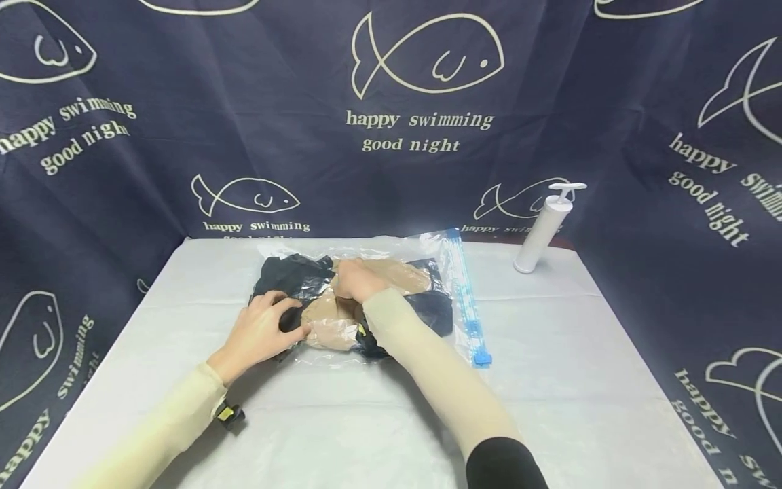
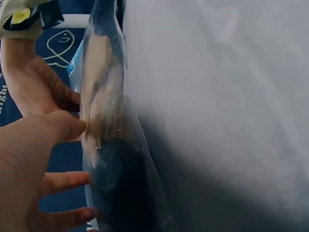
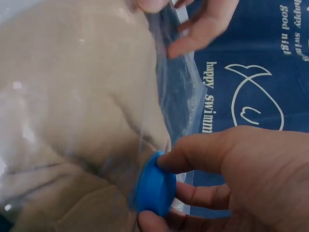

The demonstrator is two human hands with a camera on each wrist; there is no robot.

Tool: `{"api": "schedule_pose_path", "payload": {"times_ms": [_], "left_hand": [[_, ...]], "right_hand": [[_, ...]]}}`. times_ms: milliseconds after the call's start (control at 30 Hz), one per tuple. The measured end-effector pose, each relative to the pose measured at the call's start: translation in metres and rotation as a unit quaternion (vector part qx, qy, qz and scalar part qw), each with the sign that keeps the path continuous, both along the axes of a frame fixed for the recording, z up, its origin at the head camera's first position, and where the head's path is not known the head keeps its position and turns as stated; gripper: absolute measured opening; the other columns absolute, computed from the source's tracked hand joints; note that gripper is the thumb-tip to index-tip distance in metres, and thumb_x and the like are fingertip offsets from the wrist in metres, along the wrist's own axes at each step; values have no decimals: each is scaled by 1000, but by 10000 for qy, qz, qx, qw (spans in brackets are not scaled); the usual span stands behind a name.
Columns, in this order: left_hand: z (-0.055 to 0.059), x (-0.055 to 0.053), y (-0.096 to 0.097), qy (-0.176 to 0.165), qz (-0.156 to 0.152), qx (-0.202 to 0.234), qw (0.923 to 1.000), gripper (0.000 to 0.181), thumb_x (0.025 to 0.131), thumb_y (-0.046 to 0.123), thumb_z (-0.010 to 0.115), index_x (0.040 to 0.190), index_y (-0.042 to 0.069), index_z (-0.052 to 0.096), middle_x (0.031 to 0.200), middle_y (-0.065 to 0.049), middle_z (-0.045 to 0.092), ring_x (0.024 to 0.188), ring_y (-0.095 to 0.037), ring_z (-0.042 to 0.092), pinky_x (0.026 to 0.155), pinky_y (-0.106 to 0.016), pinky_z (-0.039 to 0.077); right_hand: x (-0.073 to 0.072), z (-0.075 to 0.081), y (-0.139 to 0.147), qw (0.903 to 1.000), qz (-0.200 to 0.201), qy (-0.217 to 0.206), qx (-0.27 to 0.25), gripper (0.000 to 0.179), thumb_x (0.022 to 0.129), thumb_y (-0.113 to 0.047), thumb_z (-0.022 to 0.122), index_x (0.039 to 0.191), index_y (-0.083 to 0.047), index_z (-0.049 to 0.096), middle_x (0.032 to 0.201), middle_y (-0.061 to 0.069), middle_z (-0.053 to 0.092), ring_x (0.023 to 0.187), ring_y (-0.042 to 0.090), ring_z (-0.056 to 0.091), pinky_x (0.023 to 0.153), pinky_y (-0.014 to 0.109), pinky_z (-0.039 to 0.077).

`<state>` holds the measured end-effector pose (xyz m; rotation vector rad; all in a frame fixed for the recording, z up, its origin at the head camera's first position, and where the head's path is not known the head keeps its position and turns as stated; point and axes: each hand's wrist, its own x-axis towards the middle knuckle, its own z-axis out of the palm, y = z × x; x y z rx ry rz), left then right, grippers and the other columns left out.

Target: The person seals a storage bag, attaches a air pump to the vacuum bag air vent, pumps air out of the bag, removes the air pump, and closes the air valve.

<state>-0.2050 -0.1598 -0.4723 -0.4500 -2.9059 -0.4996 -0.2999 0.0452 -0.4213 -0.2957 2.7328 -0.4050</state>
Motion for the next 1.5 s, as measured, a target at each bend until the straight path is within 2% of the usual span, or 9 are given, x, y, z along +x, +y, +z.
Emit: {"api": "schedule_pose_path", "payload": {"times_ms": [133, 300, 400, 567, 733, 967, 1167, 1333, 1500], "left_hand": [[1, 4, -5, 61, 33, -89, 9999, 55, 86, 54, 73, 125, 15, 71, 129, -19, 63, 111, -41, 61, 82, -62, 53], [2, 4, -4, 16, -35, -87, 10000, 52, 86, 50, 74, 123, 13, 72, 125, -19, 65, 110, -42, 64, 84, -62, 56], [2, 4, -3, 3, -53, -97, 9999, 51, 85, 48, 75, 122, 13, 73, 124, -19, 66, 110, -42, 65, 86, -62, 55], [0, 6, -2, 93, -114, -54, 9999, 50, 85, 46, 76, 121, 11, 74, 123, -21, 67, 109, -44, 66, 87, -63, 55], [-2, 7, -3, 107, -114, -35, 9999, 49, 86, 44, 75, 121, 10, 74, 121, -21, 66, 108, -44, 65, 85, -62, 56], [-3, 9, 0, 24, -31, -81, 10000, 51, 88, 45, 73, 125, 10, 73, 125, -20, 64, 112, -42, 61, 88, -60, 56], [-5, 10, 0, 103, -4, -156, 9998, 51, 89, 47, 72, 126, 11, 73, 129, -21, 63, 115, -42, 61, 89, -60, 56], [-9, 9, -2, 323, -108, -102, 9994, 51, 89, 48, 73, 124, 11, 74, 126, -22, 64, 113, -42, 61, 89, -60, 55], [-10, 12, -3, 718, -279, -205, 9968, 46, 88, 46, 76, 118, 11, 76, 116, -20, 67, 107, -41, 62, 83, -59, 55]], "right_hand": [[-1, 0, -9, 9997, -104, 128, 195, 7, 88, -13, 72, 89, -8, 66, 87, 7, 62, 72, 18, 55, 67, 30, 50], [-1, -1, -10, 9988, -187, 226, 399, 21, 86, -16, 75, 104, -7, 69, 110, 11, 70, 90, 23, 65, 81, 38, 59], [-4, -7, -8, 9988, -108, 298, 364, 17, 84, -17, 76, 99, -9, 71, 114, 13, 72, 92, 24, 66, 84, 41, 59], [-4, -19, -5, 9968, 263, 728, 191, 9, 82, -13, 75, 89, -8, 72, 105, 14, 74, 86, 24, 67, 82, 39, 60], [10, -13, -6, 9937, 371, 1051, -111, 6, 81, -7, 76, 80, -6, 70, 100, 14, 73, 89, 24, 68, 91, 36, 58], [9, -19, -1, 9878, 764, 1354, 17, 18, 79, -9, 80, 94, -4, 69, 105, 14, 69, 92, 25, 65, 89, 35, 59], [7, -20, 6, 9793, 1332, 1519, 122, 14, 79, -10, 81, 88, -8, 71, 98, 10, 68, 88, 24, 66, 84, 34, 59], [5, -19, 12, 9691, 1847, 1619, 236, 20, 78, -10, 82, 96, -10, 72, 101, 7, 67, 93, 23, 65, 85, 33, 57], [5, -15, 15, 9703, 1936, 1448, 102, 26, 79, -10, 81, 104, -9, 72, 107, 8, 66, 97, 24, 64, 88, 34, 56]]}}
